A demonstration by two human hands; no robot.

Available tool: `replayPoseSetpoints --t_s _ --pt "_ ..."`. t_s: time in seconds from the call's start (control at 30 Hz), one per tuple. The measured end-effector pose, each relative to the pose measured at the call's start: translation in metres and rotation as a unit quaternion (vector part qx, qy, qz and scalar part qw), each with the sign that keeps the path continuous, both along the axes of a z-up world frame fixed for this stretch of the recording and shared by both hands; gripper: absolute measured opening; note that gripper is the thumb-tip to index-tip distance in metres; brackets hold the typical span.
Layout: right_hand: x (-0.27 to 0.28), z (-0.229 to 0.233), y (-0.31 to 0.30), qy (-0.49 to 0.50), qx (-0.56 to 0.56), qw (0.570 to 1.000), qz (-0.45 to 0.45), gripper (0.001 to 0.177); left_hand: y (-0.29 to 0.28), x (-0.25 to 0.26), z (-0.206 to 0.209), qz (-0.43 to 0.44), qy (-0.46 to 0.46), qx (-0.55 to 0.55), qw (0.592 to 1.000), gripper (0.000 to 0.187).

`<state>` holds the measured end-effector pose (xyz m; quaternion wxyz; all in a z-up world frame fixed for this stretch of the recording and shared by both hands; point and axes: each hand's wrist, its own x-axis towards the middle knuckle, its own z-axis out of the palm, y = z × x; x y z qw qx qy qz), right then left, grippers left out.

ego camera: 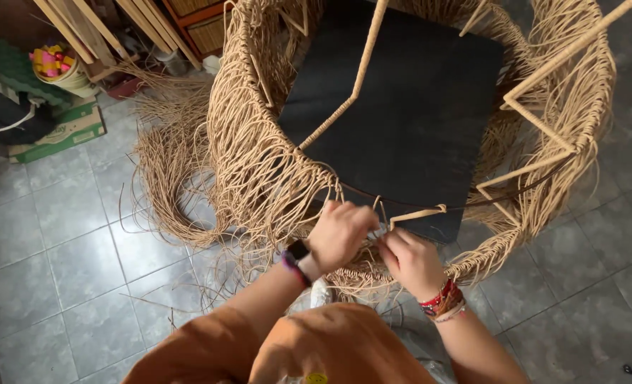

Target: Weave and tie natural fibers onto a circular furniture frame

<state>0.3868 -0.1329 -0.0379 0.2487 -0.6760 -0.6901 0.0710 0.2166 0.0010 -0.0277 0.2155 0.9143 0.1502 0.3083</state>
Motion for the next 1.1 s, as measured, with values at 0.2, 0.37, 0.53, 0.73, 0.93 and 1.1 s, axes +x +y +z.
replayPoseSetpoints --t_s 0.2,0.37,0.53,0.73,0.93,1.1 --pt "-0.018 0.035 0.016 -0.030 0.178 0.975 -0.130 0.025 0.012 0.042 0.017 0.160 0.128 -0.203 0.958 0.014" --pt "-0.006 0.043 0.019 0.160 0.003 0.985 -0.057 0.010 0.003 0.000 0.021 0.111 -0.106 0.017 0.988 0.009" --pt "-0.005 0.025 0.024 0.312 -0.094 0.944 -0.054 0.014 -0.031 -0.019 0.001 0.070 -0.104 0.044 0.991 0.014" --pt "-0.026 0.031 0.031 0.193 0.042 0.980 -0.034 0.007 -0.025 -0.024 -0.071 0.010 -0.162 -0.060 0.985 0.021" --pt "-0.042 0.013 0.035 0.095 0.128 0.985 -0.059 0.007 -0.046 -0.030 -0.017 0.049 -0.092 -0.643 0.759 0.027" --pt "-0.043 0.016 0.028 0.178 0.088 0.975 -0.100 0.011 -0.045 -0.029 -0.037 0.024 -0.110 -0.719 0.686 0.013"
